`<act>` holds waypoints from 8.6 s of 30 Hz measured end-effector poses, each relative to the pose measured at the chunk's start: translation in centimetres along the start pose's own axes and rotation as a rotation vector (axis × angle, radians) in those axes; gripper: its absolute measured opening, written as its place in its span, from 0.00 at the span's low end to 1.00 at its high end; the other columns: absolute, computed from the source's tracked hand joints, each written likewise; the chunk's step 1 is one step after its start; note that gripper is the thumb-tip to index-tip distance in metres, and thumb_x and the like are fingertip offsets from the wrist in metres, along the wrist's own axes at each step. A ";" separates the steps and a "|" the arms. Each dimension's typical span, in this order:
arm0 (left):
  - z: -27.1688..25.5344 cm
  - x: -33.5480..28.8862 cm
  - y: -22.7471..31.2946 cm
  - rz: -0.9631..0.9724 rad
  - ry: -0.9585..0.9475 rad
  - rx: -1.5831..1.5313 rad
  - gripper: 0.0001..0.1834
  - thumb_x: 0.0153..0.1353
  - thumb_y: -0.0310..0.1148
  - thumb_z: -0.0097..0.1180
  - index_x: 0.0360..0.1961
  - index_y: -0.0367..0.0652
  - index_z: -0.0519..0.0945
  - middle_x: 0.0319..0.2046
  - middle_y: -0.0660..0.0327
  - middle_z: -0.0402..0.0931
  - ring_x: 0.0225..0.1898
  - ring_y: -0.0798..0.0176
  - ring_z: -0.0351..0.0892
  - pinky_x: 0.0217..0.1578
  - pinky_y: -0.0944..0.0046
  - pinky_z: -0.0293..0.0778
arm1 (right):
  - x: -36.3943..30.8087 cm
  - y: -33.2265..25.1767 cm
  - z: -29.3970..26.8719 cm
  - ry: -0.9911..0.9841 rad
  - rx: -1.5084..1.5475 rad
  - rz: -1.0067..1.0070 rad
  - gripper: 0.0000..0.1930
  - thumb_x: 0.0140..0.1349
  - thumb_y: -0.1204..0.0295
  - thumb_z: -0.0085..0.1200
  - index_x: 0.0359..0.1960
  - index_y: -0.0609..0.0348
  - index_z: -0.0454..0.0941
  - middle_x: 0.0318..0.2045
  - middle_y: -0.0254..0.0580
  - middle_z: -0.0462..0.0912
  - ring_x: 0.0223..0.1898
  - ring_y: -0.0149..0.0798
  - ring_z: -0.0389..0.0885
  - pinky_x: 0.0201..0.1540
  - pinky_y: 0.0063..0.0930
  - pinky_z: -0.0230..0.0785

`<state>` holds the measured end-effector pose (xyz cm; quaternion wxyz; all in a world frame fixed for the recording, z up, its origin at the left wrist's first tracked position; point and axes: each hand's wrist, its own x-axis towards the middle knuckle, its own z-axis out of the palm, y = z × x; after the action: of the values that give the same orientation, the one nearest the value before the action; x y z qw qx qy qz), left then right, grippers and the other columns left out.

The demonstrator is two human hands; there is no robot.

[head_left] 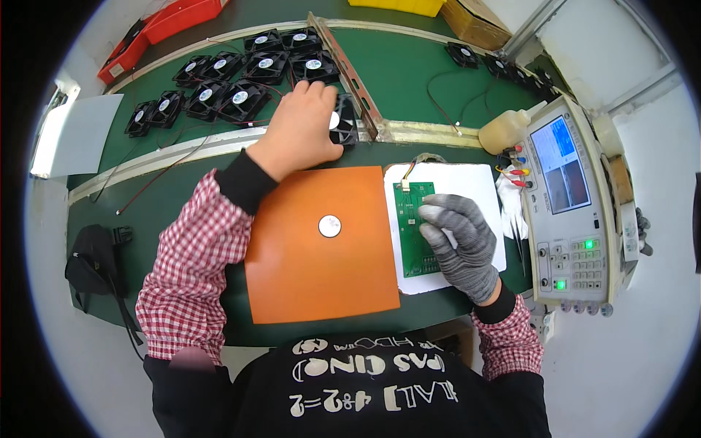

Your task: The person repeatedly picks up small black cooling fans from a green workbench and connects their wires to a green circuit board using red and black test leads. After briefly testing each fan, the person places it back on the table and repeats the process for multiple units.

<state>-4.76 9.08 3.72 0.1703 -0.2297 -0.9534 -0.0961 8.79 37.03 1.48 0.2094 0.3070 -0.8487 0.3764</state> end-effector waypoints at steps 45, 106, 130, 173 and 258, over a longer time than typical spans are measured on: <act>-9.9 -12.9 8.8 0.517 0.050 -0.662 0.30 0.64 0.46 0.58 0.58 0.33 0.72 0.36 0.51 0.79 0.35 0.52 0.78 0.39 0.55 0.71 | -0.6 4.6 -0.2 -0.117 0.089 0.212 0.07 0.53 0.72 0.65 0.31 0.59 0.81 0.33 0.43 0.77 0.40 0.46 0.76 0.46 0.38 0.71; -3.2 -11.4 7.0 0.183 -0.152 -0.487 0.55 0.30 0.37 0.80 0.64 0.38 0.67 0.54 0.52 0.71 0.55 0.45 0.67 0.57 0.48 0.63 | 0.2 3.4 -0.3 -0.117 0.120 0.259 0.07 0.54 0.73 0.65 0.32 0.61 0.83 0.33 0.44 0.78 0.38 0.45 0.80 0.44 0.36 0.74; -14.3 -14.5 9.0 -0.104 -0.491 -1.978 0.23 0.67 0.41 0.54 0.48 0.25 0.74 0.31 0.38 0.78 0.31 0.42 0.81 0.37 0.51 0.77 | -0.1 4.5 0.2 -0.130 0.131 0.124 0.07 0.50 0.74 0.65 0.32 0.59 0.82 0.34 0.42 0.76 0.40 0.46 0.78 0.45 0.38 0.73; -4.5 -10.3 2.3 -0.482 -0.078 -1.004 0.19 0.59 0.42 0.63 0.37 0.42 0.68 0.29 0.67 0.63 0.31 0.74 0.64 0.32 0.68 0.65 | 0.6 2.8 -1.9 -0.184 0.564 0.454 0.10 0.59 0.79 0.61 0.43 0.61 0.82 0.35 0.38 0.83 0.41 0.34 0.82 0.49 0.26 0.74; -8.1 -7.8 -5.3 -0.376 0.692 -0.672 0.16 0.73 0.42 0.51 0.41 0.38 0.77 0.42 0.61 0.75 0.39 0.71 0.76 0.43 0.71 0.71 | -0.5 -0.6 -3.1 -0.563 1.169 0.810 0.06 0.58 0.74 0.64 0.34 0.60 0.80 0.34 0.37 0.79 0.39 0.32 0.83 0.46 0.24 0.75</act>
<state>1.54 -0.82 7.75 0.3725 -0.0511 -0.7826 -0.4962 9.97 39.26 3.43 -0.3657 0.1170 -0.5792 0.7191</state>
